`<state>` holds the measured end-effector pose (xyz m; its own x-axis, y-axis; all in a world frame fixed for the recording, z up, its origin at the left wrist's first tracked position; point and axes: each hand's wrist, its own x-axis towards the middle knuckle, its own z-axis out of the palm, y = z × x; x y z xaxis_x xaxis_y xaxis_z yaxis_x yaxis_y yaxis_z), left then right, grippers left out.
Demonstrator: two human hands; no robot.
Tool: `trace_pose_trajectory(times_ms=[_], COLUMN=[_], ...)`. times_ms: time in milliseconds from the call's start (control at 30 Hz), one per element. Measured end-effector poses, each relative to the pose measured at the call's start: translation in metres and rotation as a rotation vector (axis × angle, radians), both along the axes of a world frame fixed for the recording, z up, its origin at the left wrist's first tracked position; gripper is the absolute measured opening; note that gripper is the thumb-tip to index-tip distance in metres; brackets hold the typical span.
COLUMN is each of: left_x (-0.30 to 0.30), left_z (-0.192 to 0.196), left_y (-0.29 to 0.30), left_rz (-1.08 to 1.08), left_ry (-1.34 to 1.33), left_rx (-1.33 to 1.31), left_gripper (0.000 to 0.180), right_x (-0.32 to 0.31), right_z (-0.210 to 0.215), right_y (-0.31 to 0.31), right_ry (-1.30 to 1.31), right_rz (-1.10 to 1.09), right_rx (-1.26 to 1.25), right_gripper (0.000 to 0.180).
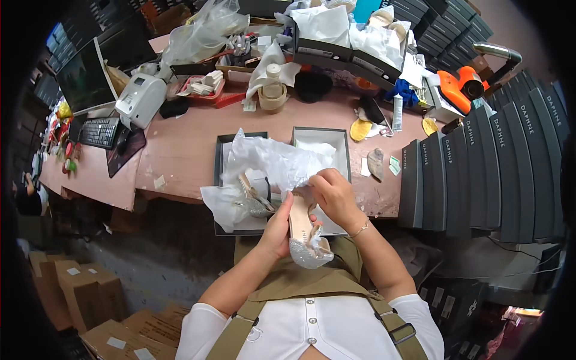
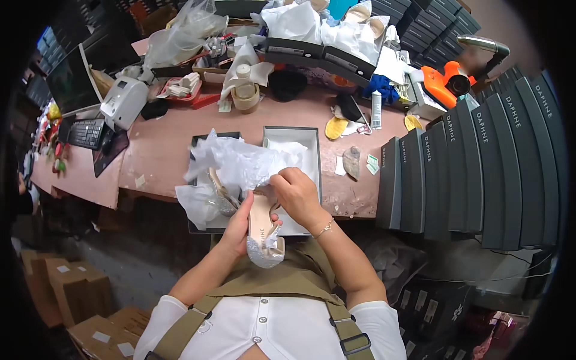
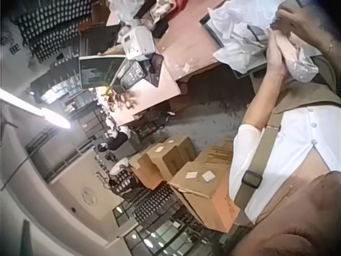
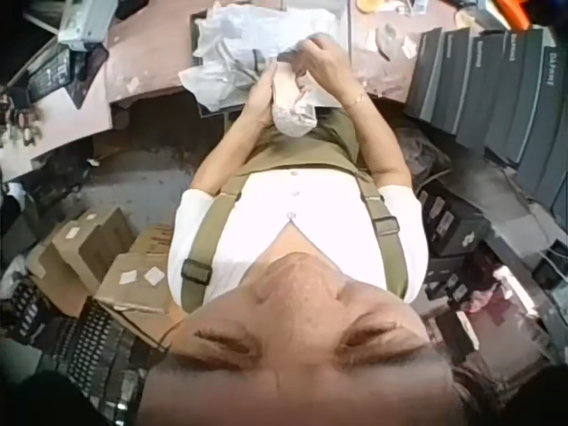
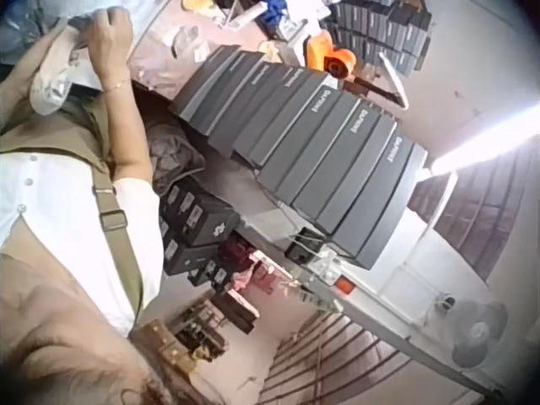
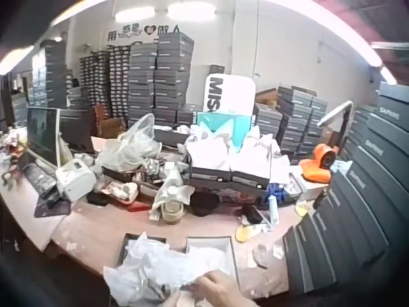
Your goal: Packaging a pair of sparkly high-heeled shoes into a shoebox with protective tissue paper and inspecting them.
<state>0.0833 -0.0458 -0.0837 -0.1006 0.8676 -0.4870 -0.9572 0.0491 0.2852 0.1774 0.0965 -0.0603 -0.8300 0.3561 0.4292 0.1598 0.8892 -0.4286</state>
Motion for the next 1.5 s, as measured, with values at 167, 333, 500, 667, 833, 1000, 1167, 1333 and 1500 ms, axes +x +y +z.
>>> trace_pose_trajectory(times_ms=[167, 333, 500, 667, 833, 1000, 1167, 1333, 1500], left_x=[-0.024, -0.031, -0.03, -0.034, -0.028, 0.003, -0.001, -0.019, -0.018], left_z=[-0.012, -0.024, 0.011, 0.013, 0.01, 0.032, 0.018, 0.008, 0.001], left_y=[-0.011, -0.031, -0.023, -0.022, -0.012, 0.006, 0.012, 0.017, 0.009], left_rz=[-0.181, -0.441, -0.334, -0.071, 0.029, 0.223, 0.163, 0.252, 0.234], left_ry=[-0.489, -0.166, 0.122, 0.186, 0.154, 0.319, 0.319, 0.719, 0.679], left_rx=[0.148, 0.286, 0.202, 0.085, 0.098, 0.105, 0.155, 0.184, 0.124], left_gripper=[0.064, 0.066, 0.056, 0.06, 0.069, 0.065, 0.062, 0.072, 0.076], right_x=[0.021, 0.008, -0.008, -0.001, 0.022, 0.004, -0.052, -0.097, -0.097], right_z=[-0.013, 0.001, -0.191, -0.083, 0.034, 0.022, 0.002, -0.01, -0.041], right_y=[0.019, 0.07, 0.054, 0.031, -0.013, -0.037, -0.011, -0.011, -0.019], right_ry=[0.393, 0.187, -0.243, -0.344, -0.101, -0.051, -0.173, -0.274, -0.193], right_rz=[-0.067, -0.324, 0.057, 0.056, 0.088, 0.219, 0.108, 0.064, 0.15], right_rx=[-1.308, 0.08, -0.058, 0.154, -0.386, -0.311, -0.165, -0.319, -0.015], right_gripper=[0.003, 0.002, 0.014, 0.014, 0.021, 0.048, 0.061, 0.059, 0.035])
